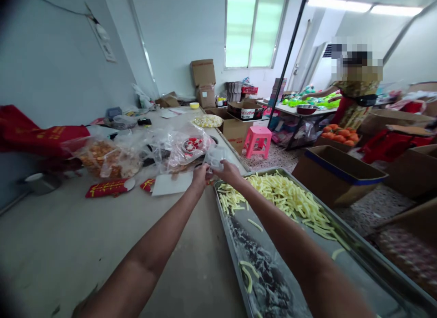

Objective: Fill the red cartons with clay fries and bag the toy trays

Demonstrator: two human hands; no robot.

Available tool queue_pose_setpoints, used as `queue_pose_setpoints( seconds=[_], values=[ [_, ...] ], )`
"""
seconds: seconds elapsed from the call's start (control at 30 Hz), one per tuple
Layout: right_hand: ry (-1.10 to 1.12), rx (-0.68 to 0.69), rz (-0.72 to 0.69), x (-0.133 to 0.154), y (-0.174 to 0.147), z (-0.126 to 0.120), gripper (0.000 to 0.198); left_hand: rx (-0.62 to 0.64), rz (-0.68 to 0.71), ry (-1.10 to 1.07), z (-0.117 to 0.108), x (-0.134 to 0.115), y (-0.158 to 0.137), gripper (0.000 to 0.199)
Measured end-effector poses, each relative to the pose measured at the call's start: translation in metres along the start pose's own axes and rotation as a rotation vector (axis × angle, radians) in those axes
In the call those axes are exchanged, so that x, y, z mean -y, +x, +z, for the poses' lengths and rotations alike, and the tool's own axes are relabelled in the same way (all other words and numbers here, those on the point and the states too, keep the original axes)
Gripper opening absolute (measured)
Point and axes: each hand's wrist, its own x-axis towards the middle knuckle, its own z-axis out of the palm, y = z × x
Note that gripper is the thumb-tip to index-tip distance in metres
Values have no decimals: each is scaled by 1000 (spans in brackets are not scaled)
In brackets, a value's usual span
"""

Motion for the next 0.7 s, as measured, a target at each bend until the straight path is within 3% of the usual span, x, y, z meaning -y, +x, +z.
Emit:
queue_pose_setpoints(
  seconds=[0.07, 0.13, 0.2, 0.27, 0.33, 0.43, 0.6, 0.7],
  values=[
    [-98, -9, -166, 9, -21, -14, 76, 23, 13, 29, -23, -11, -19, 19],
    [-257, -25, -426, 21, -44, -28, 109, 83, 11, 68, -58, -25, -43, 22],
    [-353, 63, -692, 41, -66, -31, 135, 157, -18, 106, -101, -43, -74, 28],
    [-329, 200, -864, 68, -88, -20, 139, 204, -46, 113, -146, -61, -113, 29],
    [-214, 235, -887, 102, -112, 6, 134, 193, -24, 53, -191, -73, -160, 32],
    [33, 190, -792, 166, -154, 62, 133, 54, 174, -84, -250, -69, -233, 45],
    [234, 326, -768, 285, -243, 145, 123, -467, 356, -301, -340, -17, -328, 44],
    [307, 424, -758, 341, -284, 180, 112, -660, 385, -431, -393, 4, -364, 44]
  ],
)
